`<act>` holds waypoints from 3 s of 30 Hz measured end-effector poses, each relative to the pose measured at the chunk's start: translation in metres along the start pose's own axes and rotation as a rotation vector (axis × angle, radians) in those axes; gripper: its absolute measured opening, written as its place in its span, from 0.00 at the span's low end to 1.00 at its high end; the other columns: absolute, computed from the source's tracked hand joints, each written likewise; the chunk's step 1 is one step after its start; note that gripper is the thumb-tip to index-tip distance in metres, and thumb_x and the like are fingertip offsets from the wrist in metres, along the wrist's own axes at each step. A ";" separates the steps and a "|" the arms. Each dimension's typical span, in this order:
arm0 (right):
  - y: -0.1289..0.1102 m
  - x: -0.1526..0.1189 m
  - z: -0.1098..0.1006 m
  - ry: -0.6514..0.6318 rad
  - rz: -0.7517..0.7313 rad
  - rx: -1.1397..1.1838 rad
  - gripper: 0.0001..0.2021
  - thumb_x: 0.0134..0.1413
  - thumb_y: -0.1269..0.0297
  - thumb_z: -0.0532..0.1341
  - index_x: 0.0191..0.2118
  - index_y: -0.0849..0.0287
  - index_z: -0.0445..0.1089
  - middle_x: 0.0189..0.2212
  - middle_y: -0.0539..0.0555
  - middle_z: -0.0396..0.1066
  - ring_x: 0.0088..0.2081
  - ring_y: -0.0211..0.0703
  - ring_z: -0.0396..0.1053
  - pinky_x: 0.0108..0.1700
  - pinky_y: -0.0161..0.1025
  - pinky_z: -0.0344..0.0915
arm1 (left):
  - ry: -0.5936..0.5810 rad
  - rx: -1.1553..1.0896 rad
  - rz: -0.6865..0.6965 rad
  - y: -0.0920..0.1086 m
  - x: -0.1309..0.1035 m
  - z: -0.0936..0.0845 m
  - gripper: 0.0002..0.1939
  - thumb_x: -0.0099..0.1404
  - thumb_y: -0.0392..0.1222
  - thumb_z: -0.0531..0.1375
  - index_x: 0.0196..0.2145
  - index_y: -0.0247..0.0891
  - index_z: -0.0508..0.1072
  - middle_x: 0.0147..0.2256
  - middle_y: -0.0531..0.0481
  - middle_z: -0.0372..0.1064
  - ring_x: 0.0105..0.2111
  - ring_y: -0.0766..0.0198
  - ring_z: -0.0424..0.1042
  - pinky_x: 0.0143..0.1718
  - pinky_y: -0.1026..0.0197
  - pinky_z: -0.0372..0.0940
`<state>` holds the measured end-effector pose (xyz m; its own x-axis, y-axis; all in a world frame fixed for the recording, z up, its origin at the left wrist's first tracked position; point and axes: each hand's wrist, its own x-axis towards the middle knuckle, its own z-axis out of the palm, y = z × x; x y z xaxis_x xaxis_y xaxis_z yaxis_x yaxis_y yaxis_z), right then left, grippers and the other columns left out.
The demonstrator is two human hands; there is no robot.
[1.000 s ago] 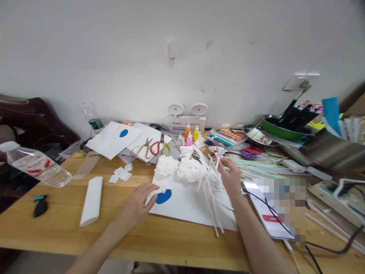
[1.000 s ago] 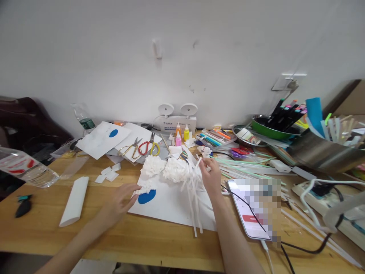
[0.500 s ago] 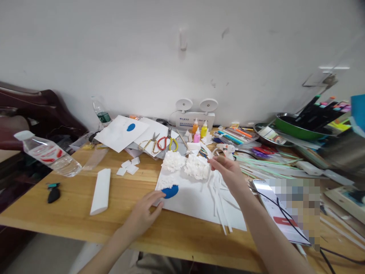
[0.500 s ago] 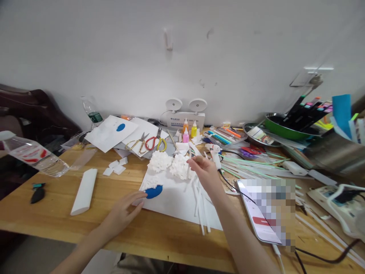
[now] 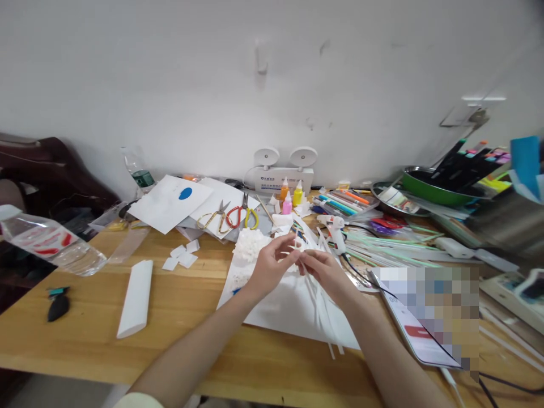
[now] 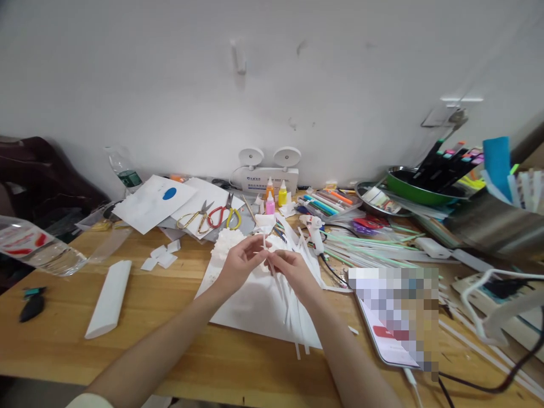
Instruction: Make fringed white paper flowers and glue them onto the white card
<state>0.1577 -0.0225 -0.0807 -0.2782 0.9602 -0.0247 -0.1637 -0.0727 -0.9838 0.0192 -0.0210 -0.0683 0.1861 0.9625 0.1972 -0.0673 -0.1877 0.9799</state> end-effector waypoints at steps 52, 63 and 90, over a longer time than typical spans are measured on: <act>-0.005 -0.007 -0.054 -0.090 -0.209 -1.051 0.07 0.46 0.64 0.58 0.31 0.56 0.72 0.19 0.47 0.60 0.22 0.36 0.58 0.25 0.33 0.55 | 0.180 0.840 0.358 -0.006 0.061 -0.060 0.15 0.63 0.43 0.48 0.40 0.34 0.68 0.37 0.44 0.69 0.36 0.63 0.67 0.39 0.63 0.59; 0.005 -0.004 -0.032 -0.156 -0.315 -1.041 0.08 0.48 0.70 0.55 0.29 0.56 0.72 0.24 0.51 0.66 0.27 0.38 0.62 0.30 0.35 0.57 | 0.272 0.634 0.338 -0.006 0.011 -0.046 0.13 0.62 0.41 0.49 0.43 0.38 0.67 0.43 0.45 0.67 0.44 0.62 0.65 0.45 0.58 0.60; 0.002 -0.013 0.010 0.085 0.085 -0.085 0.15 0.42 0.52 0.61 0.29 0.59 0.65 0.14 0.47 0.63 0.12 0.34 0.59 0.14 0.32 0.49 | 0.130 0.449 0.322 -0.012 -0.048 -0.018 0.19 0.63 0.47 0.48 0.52 0.45 0.58 0.55 0.45 0.47 0.58 0.57 0.45 0.58 0.50 0.43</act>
<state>0.1520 -0.0379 -0.0806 -0.2056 0.9712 -0.1203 -0.0607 -0.1353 -0.9889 -0.0070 -0.0611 -0.0896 0.1010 0.8536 0.5110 0.3276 -0.5136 0.7931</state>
